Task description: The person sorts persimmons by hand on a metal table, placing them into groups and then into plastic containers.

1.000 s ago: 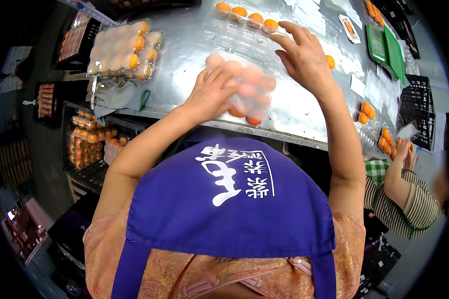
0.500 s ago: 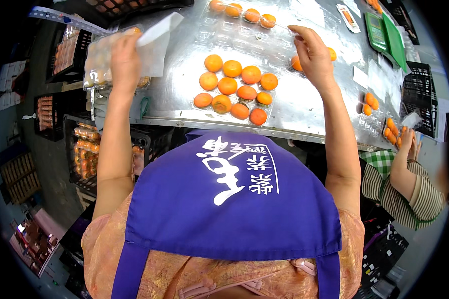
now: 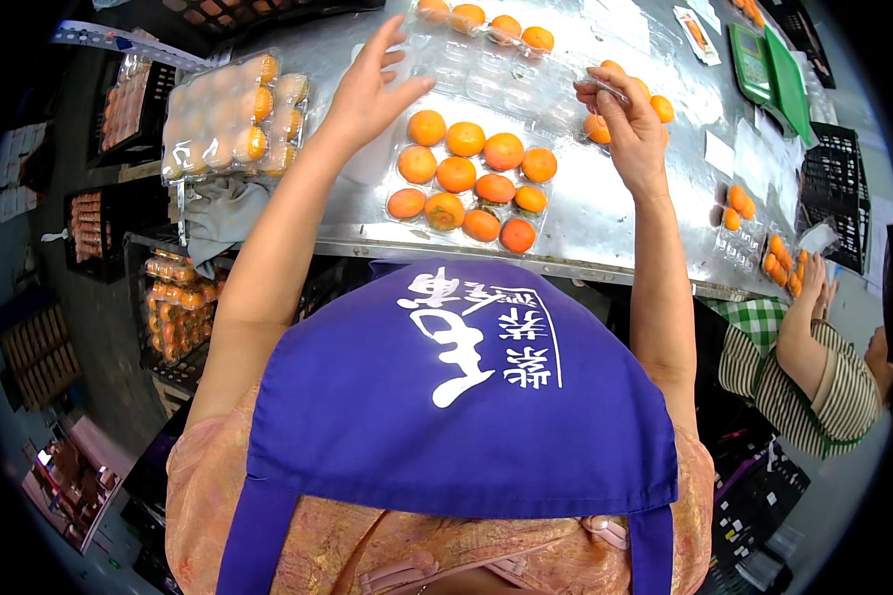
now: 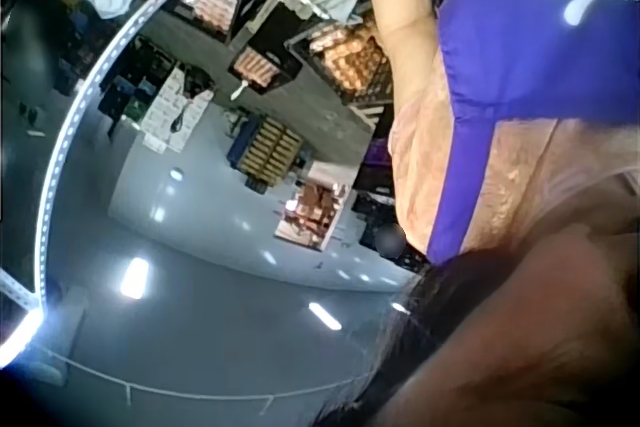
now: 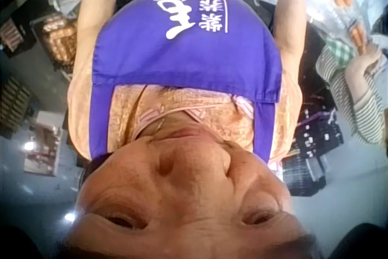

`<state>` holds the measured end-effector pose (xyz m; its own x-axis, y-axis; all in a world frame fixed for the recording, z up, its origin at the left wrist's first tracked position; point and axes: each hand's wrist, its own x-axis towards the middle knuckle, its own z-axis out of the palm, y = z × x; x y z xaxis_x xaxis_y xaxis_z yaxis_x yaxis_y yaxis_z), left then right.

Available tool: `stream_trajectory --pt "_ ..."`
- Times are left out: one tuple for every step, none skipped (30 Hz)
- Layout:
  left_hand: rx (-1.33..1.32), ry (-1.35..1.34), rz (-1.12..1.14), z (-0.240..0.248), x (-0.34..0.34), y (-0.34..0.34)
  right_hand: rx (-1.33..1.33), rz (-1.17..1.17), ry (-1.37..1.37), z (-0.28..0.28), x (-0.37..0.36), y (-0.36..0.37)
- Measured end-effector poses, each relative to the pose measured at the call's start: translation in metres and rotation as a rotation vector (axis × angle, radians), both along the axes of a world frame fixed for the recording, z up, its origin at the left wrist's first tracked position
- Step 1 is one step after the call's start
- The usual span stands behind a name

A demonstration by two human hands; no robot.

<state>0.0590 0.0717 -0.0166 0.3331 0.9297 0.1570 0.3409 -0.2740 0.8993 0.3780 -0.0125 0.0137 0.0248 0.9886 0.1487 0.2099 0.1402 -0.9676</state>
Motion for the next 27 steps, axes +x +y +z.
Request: stream_trajectory --pt "-0.04 -0.073 0.002 -0.006 0.008 0.008 -0.002 0.002 -0.026 0.005 -0.001 0.0" --pt "-0.079 -0.146 0.004 -0.012 0.012 0.016 0.02 -0.07 -0.11 0.007 -0.002 -0.001" --pt "-0.174 -0.142 -0.048 -0.019 0.012 0.024 0.045 -0.142 -0.193 0.008 -0.005 -0.001" --pt "-0.268 -0.138 -0.098 -0.028 0.009 0.031 0.069 -0.211 -0.276 0.01 -0.007 -0.001" --pt "-0.364 -0.133 -0.146 -0.033 0.007 0.034 0.23 -0.284 -0.442 0.013 -0.009 -0.002" --pt "-0.357 -0.13 -0.137 -0.033 0.009 0.032 0.391 -0.358 -0.609 0.021 -0.01 -0.006" --pt "-0.351 -0.126 -0.126 -0.032 0.01 0.027 0.555 -0.429 -0.774 0.027 -0.012 -0.01" --pt "-0.346 -0.12 -0.119 -0.031 0.011 0.024 0.551 -0.393 -0.776 0.032 -0.016 -0.017" --pt "-0.328 -0.108 -0.109 -0.034 0.011 0.022 0.544 -0.356 -0.78 0.036 -0.021 -0.024" --pt "-0.309 -0.096 -0.097 -0.038 0.009 0.02 0.538 -0.318 -0.782 0.037 -0.028 -0.03" --pt "-0.287 -0.089 -0.095 -0.038 0.011 0.021 0.535 -0.184 -0.808 0.039 -0.038 -0.035" --pt "-0.3 -0.067 -0.054 -0.035 0.01 0.02 0.524 -0.11 -0.815 0.04 -0.052 -0.039" --pt "-0.313 -0.044 -0.013 -0.031 0.008 0.015 0.545 -0.12 -0.825 0.04 -0.059 -0.041" --pt "-0.325 -0.02 0.032 -0.027 0.004 0.01 0.567 -0.127 -0.832 0.038 -0.063 -0.041" --pt "-0.329 -0.01 0.039 -0.026 -0.001 0.008 0.626 -0.236 -0.843 0.036 -0.063 -0.041" --pt "-0.332 0.0 0.046 -0.026 -0.008 0.005 0.667 -0.265 -0.853 0.04 -0.065 -0.042" --pt "-0.335 0.009 0.051 -0.026 -0.014 0.002 0.708 -0.295 -0.864 0.046 -0.068 -0.044" --pt "-0.326 -0.013 0.077 -0.026 -0.018 -0.002 0.749 -0.325 -0.874 0.05 -0.072 -0.045" --pt "-0.316 -0.035 0.103 -0.025 -0.021 -0.008 0.692 -0.174 -0.802 0.048 -0.075 -0.046" --pt "-0.305 -0.059 0.118 -0.025 -0.022 -0.012 0.564 0.002 -0.715 0.042 -0.079 -0.045" --pt "-0.315 -0.068 0.101 -0.023 -0.022 -0.015 0.462 0.083 -0.771 0.03 -0.082 -0.042" --pt "-0.324 -0.077 0.083 -0.021 -0.023 -0.018 0.358 0.162 -0.825 0.016 -0.085 -0.039" --pt "-0.334 -0.088 0.072 -0.021 -0.024 -0.02 0.304 0.201 -0.869 0.002 -0.09 -0.036" --pt "-0.309 -0.08 0.06 -0.021 -0.025 -0.022 0.251 0.24 -0.911 -0.01 -0.093 -0.034" --pt "-0.285 -0.072 0.048 -0.021 -0.026 -0.022 0.257 0.202 -0.964 -0.018 -0.098 -0.035" --pt "-0.266 -0.061 0.037 -0.02 -0.028 -0.026 0.264 0.184 -0.999 -0.025 -0.1 -0.036" --pt "-0.248 -0.036 0.015 -0.017 -0.029 -0.028 0.27 0.166 -1.035 -0.031 -0.102 -0.036"
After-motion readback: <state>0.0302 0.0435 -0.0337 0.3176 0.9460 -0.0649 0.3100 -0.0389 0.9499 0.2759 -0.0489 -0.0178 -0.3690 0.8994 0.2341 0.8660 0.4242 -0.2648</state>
